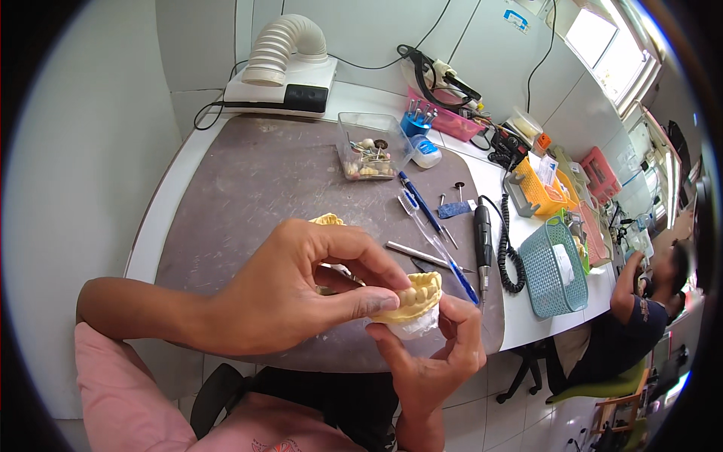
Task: The person places a set of prosthetic teeth onto a dental cast held in an articulator, scrapes the surface of the cast with a metal pick, and uses a handheld rotary tool to grind a small dental prosthetic component.
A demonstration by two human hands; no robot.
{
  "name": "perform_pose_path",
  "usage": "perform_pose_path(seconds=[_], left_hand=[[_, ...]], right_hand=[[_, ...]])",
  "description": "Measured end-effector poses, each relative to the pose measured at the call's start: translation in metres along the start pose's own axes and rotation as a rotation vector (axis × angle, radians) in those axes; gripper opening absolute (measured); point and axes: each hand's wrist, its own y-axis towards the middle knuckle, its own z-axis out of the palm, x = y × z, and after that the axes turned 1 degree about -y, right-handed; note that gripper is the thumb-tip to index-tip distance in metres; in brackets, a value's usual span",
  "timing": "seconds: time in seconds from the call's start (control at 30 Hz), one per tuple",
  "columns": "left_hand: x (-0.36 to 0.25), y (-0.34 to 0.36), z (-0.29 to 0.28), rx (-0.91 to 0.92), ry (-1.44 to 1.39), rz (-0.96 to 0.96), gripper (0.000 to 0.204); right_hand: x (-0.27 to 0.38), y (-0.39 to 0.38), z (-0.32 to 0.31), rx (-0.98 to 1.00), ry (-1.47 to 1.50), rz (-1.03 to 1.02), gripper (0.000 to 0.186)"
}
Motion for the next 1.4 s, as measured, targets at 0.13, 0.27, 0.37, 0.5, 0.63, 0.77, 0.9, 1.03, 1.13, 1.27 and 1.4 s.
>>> perform_pose_path(seconds=[0.13, 0.27, 0.37, 0.5, 0.63, 0.77, 0.9, 1.03, 1.13, 1.27, 1.4], left_hand=[[0.007, -0.002, -0.001, -0.030, -0.029, 0.054, 0.015], [0.008, -0.004, 0.000, -0.048, -0.032, 0.063, 0.012], [0.012, -0.001, 0.002, -0.063, -0.036, 0.097, 0.012], [0.014, 0.002, 0.006, -0.071, -0.049, 0.136, 0.013], [0.018, 0.002, 0.008, -0.120, -0.110, 0.172, 0.014], [0.023, 0.003, 0.010, -0.135, -0.156, 0.191, 0.013], [0.026, 0.002, 0.010, -0.126, -0.098, 0.229, 0.014], [0.029, 0.003, 0.008, -0.112, 0.078, 0.373, 0.017], [0.028, 0.003, 0.009, -0.103, 0.206, 0.441, 0.018], [0.028, 0.003, 0.010, -0.108, 0.281, 0.487, 0.012], [0.028, 0.003, 0.009, -0.084, 0.288, 0.468, 0.018]], right_hand=[[0.003, -0.001, 0.005, -0.032, -0.017, -0.052, 0.064], [0.001, -0.003, 0.006, -0.036, -0.014, -0.043, 0.064], [0.000, -0.003, 0.006, -0.025, -0.031, -0.025, 0.063], [0.000, 0.000, 0.003, -0.036, 0.021, 0.026, 0.063], [-0.003, -0.001, 0.007, -0.044, 0.069, 0.051, 0.063], [-0.003, -0.002, 0.005, -0.039, 0.050, 0.058, 0.063], [-0.004, -0.004, 0.006, -0.059, 0.066, 0.037, 0.062], [-0.001, -0.004, 0.004, -0.048, 0.025, 0.058, 0.063], [-0.003, -0.009, 0.002, -0.020, 0.038, 0.085, 0.062], [-0.002, -0.010, -0.001, -0.003, 0.021, 0.096, 0.062], [-0.002, -0.010, -0.004, 0.016, 0.020, 0.090, 0.062]])
